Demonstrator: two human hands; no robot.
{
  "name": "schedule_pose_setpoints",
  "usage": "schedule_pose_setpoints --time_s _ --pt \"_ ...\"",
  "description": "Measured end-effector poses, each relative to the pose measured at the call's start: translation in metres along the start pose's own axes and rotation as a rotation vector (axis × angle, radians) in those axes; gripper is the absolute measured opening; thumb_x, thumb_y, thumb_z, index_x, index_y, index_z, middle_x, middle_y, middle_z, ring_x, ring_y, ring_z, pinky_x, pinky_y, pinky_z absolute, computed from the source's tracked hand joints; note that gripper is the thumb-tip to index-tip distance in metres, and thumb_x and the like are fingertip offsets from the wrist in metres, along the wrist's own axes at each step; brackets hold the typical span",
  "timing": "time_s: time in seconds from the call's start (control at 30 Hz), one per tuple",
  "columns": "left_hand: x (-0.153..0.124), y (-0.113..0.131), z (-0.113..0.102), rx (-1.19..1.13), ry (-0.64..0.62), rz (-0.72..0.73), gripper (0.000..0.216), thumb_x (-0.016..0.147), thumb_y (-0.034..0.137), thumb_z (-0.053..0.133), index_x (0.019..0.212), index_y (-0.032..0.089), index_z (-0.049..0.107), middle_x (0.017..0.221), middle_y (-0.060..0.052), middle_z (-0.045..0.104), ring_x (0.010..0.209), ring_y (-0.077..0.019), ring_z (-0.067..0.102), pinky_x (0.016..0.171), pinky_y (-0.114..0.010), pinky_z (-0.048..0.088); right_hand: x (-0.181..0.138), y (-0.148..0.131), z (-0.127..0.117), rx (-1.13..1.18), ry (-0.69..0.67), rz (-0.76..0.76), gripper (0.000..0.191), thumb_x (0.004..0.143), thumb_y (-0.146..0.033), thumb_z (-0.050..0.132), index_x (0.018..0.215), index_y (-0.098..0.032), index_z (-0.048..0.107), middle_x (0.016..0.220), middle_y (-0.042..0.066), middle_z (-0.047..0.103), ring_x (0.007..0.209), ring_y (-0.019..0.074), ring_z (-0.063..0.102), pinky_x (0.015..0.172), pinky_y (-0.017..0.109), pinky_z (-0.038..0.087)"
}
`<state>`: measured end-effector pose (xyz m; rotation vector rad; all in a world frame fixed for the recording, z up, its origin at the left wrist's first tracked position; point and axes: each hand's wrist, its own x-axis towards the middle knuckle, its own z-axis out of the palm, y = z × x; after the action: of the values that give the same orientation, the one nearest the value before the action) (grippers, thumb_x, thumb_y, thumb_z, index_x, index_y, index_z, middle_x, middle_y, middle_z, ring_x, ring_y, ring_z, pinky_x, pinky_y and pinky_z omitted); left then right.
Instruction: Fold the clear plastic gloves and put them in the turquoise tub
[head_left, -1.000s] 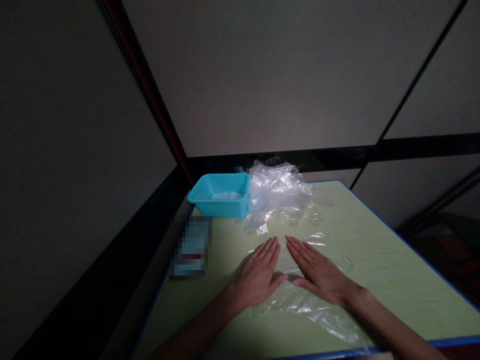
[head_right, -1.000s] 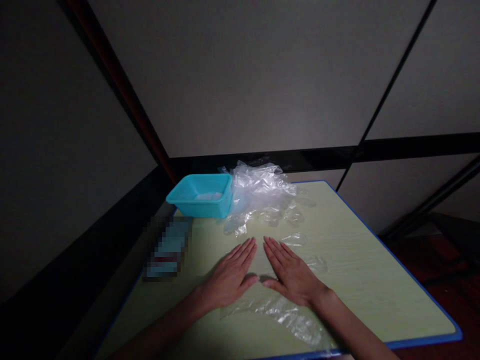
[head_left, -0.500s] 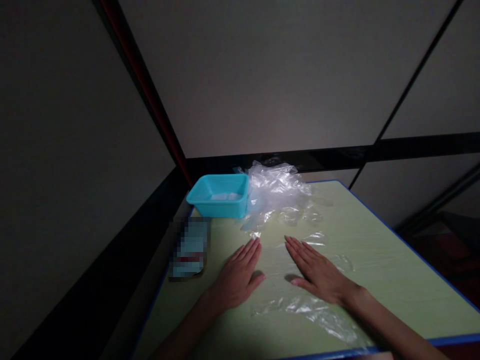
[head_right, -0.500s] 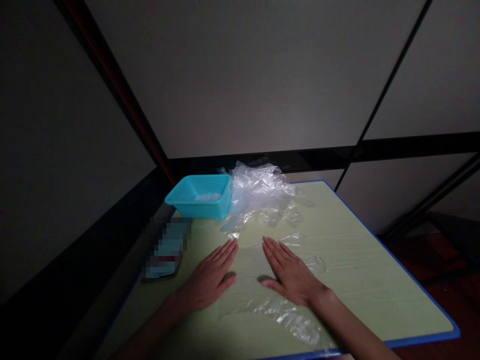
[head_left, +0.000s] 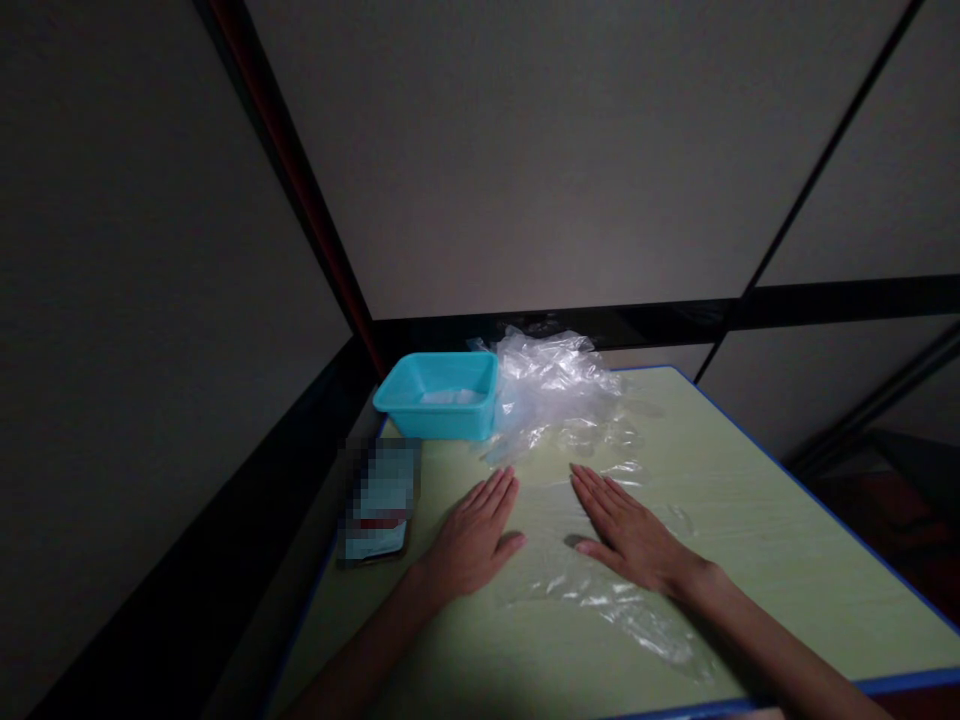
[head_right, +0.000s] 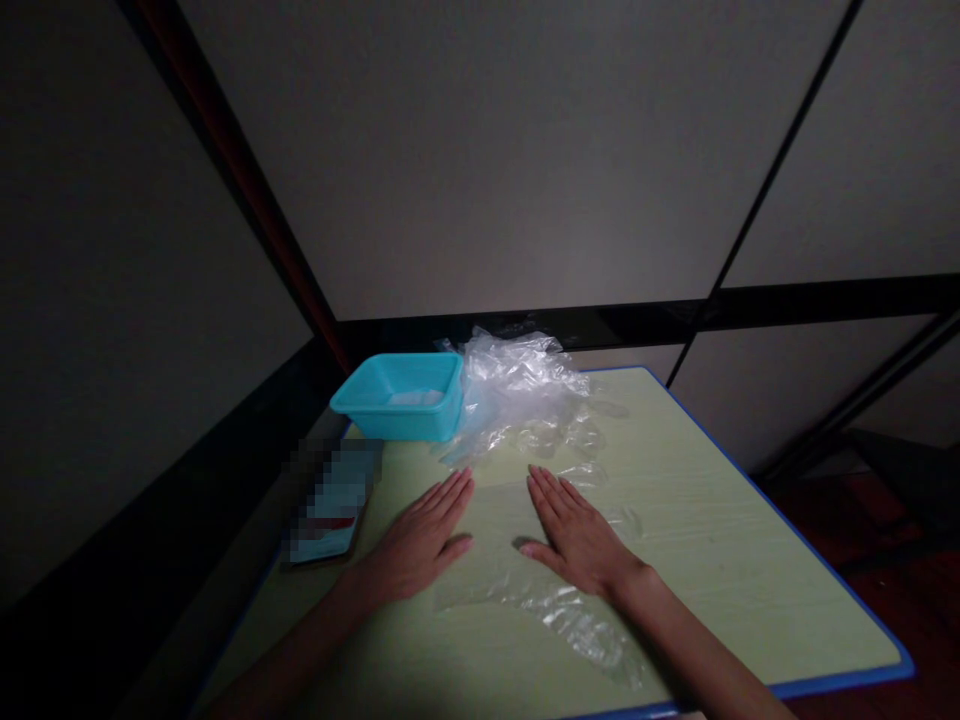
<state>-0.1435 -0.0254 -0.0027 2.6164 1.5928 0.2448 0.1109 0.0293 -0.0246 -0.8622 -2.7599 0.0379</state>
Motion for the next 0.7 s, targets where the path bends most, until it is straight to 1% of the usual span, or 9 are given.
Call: schedule_pose_setpoints --time_s 0.13,0.3,0.47,0.57,0.63,0.7 --pt "0.000 0.001 0.001 0.011 -0.002 -0.002 0.060 0.084 0.036 0.045 0.134 0.011 0.022 0.142 -0.013 0.021 0.131 -0.0200 0.015 0.105 -0.035 0.018 -0.011 0.010 -0.002 -0.025 -0.009 0.049 0.073 0.086 -0.051 0.034 0.139 -0.014 0.000 0.143 0.013 0.014 0.130 0.0250 0.014 0.104 0.044 0.024" --pt "-0.002 -0.003 0.002 0.027 -0.004 -0.006 0.058 0.085 0.036 0.043 0.134 0.013 0.022 0.142 -0.011 0.020 0.131 -0.0194 0.014 0.105 -0.035 0.018 -0.018 0.015 -0.004 -0.062 -0.015 0.071 0.073 0.086 -0.050 0.034 0.139 -0.017 -0.004 0.143 0.012 0.013 0.130 0.0242 0.014 0.104 0.043 0.024" --pt "-0.014 -0.008 0.002 0.064 -0.028 -0.074 0.057 0.085 0.035 0.041 0.134 0.013 0.022 0.142 -0.012 0.019 0.131 -0.0195 0.015 0.105 -0.036 0.020 -0.017 0.014 -0.001 -0.066 -0.006 0.070 0.073 0.086 -0.051 0.034 0.139 -0.015 -0.002 0.143 0.013 0.013 0.130 0.0245 0.014 0.104 0.043 0.025" --pt "-0.022 -0.010 0.004 0.085 -0.038 -0.122 0.057 0.087 0.037 0.038 0.134 0.009 0.023 0.142 -0.014 0.018 0.131 -0.0207 0.014 0.104 -0.037 0.021 -0.017 0.016 -0.002 -0.034 0.003 0.080 0.073 0.086 -0.051 0.034 0.139 -0.016 -0.002 0.143 0.012 0.013 0.130 0.0248 0.014 0.104 0.043 0.024" --pt "-0.025 -0.011 0.004 0.100 -0.047 -0.159 0.057 0.087 0.038 0.036 0.133 0.007 0.024 0.142 -0.015 0.019 0.130 -0.0222 0.015 0.104 -0.038 0.022 -0.016 0.018 -0.007 0.003 -0.023 0.090 0.072 0.087 -0.050 0.033 0.139 -0.016 -0.004 0.143 0.011 0.011 0.130 0.0246 0.013 0.104 0.043 0.024" --pt "-0.027 -0.010 0.003 0.109 -0.033 -0.187 0.058 0.087 0.040 0.034 0.133 0.005 0.025 0.141 -0.017 0.019 0.130 -0.0234 0.015 0.103 -0.039 0.023 -0.016 0.018 -0.019 0.041 -0.048 0.109 0.070 0.088 -0.047 0.031 0.138 -0.016 -0.007 0.143 0.010 0.008 0.130 0.0240 0.012 0.104 0.044 0.023"
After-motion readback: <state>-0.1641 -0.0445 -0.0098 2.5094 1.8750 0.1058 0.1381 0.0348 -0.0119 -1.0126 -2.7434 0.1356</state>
